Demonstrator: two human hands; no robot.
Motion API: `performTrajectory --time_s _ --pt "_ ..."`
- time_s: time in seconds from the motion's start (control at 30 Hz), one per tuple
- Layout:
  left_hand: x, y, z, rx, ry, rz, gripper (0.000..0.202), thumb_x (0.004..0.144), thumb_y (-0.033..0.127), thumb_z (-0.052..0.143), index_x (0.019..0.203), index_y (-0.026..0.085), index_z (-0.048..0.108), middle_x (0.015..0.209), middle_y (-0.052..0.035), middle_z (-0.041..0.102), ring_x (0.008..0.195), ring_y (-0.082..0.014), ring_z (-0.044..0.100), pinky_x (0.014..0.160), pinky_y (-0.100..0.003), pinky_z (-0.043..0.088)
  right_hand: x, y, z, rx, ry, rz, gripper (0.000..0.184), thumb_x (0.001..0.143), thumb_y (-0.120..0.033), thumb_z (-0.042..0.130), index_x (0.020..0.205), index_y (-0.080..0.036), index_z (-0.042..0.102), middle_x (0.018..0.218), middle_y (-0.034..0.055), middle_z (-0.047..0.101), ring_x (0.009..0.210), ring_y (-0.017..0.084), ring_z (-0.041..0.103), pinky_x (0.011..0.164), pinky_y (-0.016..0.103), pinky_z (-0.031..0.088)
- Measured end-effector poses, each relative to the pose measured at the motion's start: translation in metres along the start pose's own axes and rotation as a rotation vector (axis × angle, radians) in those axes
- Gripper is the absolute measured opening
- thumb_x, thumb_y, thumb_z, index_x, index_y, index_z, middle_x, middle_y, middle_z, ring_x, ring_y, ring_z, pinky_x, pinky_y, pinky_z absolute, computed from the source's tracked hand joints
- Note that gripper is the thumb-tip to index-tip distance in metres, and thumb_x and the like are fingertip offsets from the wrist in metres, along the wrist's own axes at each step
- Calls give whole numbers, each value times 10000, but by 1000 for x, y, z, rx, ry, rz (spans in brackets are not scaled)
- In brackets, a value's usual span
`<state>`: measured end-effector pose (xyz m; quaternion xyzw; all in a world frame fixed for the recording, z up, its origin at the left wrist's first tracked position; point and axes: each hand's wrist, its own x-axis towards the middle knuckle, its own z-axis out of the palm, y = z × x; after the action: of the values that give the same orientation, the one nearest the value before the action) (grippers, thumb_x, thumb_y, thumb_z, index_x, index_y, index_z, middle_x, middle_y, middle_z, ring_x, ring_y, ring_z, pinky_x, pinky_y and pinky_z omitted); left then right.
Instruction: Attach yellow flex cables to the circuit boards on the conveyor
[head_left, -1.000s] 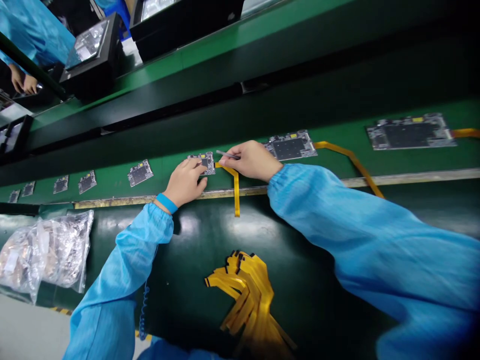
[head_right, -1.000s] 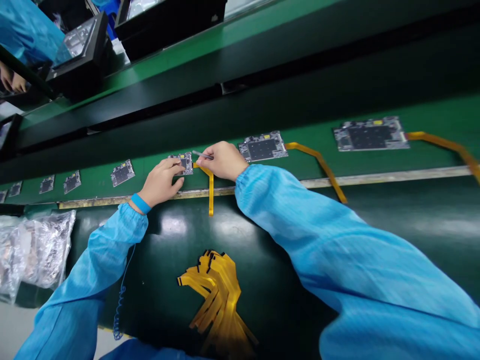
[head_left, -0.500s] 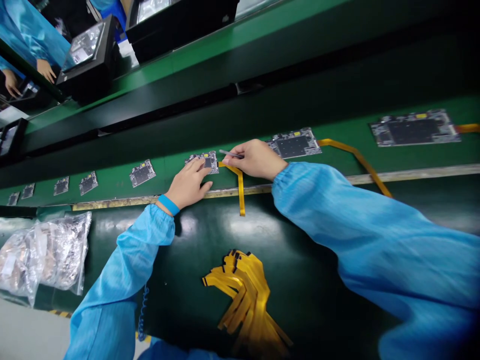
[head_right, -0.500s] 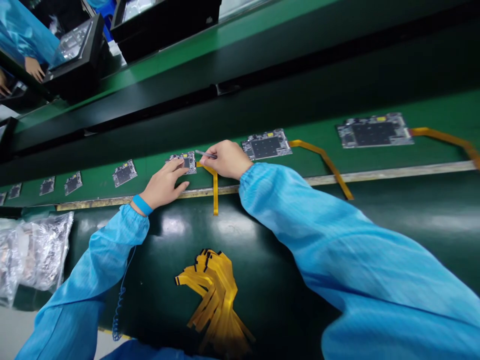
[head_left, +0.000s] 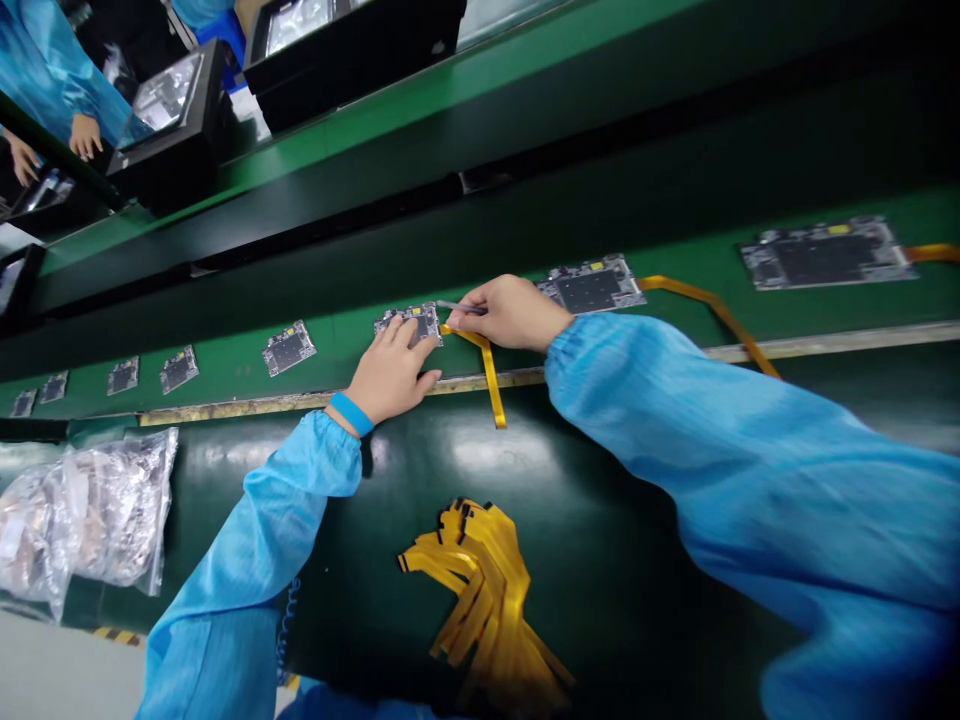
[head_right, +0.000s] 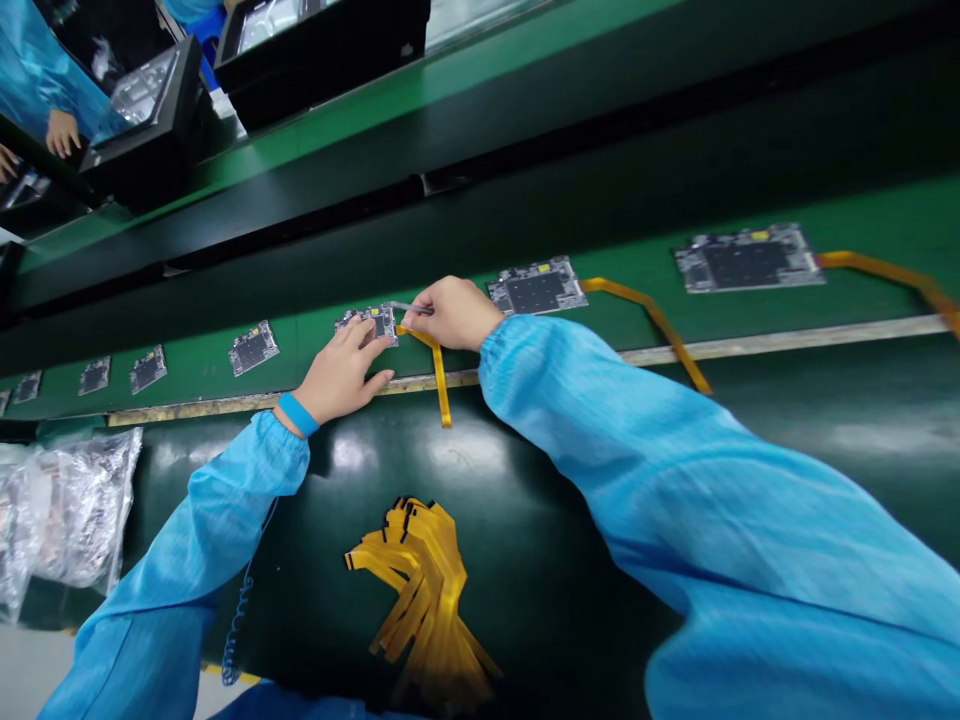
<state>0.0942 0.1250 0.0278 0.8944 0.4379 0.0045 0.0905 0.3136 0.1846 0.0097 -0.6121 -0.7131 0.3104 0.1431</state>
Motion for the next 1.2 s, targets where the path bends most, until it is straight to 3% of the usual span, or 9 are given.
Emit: performTrajectory --time_s 0.23,0.4,0.53,0.63,0.87,1.2 --pt "10 34 4 141 -11 -101 660 1028 505 596 1590 177 480 1629 -240 449 1531 -473 387 1227 -637 353 -1 5 -2 -38 20 14 193 832 -361 709 836 -229 849 662 0 743 651 176 653 570 266 445" --pt "17 49 8 172 2 -144 663 1039 526 564 1578 145 502 1630 -250 448 1513 -496 394 1216 -669 354 -6 9 -4 -82 31 -6 213 838 -412 713 850 -245 845 692 10 753 665 199 669 594 288 446" --pt "20 53 9 141 5 -149 643 1042 517 560 1555 130 532 1625 -258 443 1517 -506 386 1223 -679 345 -14 14 -6 -141 125 -51 355 927 -544 626 898 -262 840 882 52 801 797 256 708 629 325 448" --pt "22 55 10 129 8 -145 626 1040 503 568 1546 135 543 1627 -258 438 1513 -510 387 1220 -685 343 -17 15 -8 -180 158 -93 380 970 -537 557 955 -282 839 1007 49 809 866 261 709 641 327 444" --pt "28 61 13 142 30 -142 654 1037 522 575 1566 142 517 1614 -254 461 1494 -510 406 1198 -689 361 -15 15 -7 -213 101 -32 250 915 -496 679 942 -283 806 873 24 791 753 219 675 599 307 389" --pt "27 57 12 52 23 -64 563 1057 462 557 1550 192 535 1647 -225 433 1532 -479 373 1236 -692 303 -26 34 -9 -251 157 -23 292 946 -545 664 901 -280 778 894 49 795 824 264 696 646 341 412"
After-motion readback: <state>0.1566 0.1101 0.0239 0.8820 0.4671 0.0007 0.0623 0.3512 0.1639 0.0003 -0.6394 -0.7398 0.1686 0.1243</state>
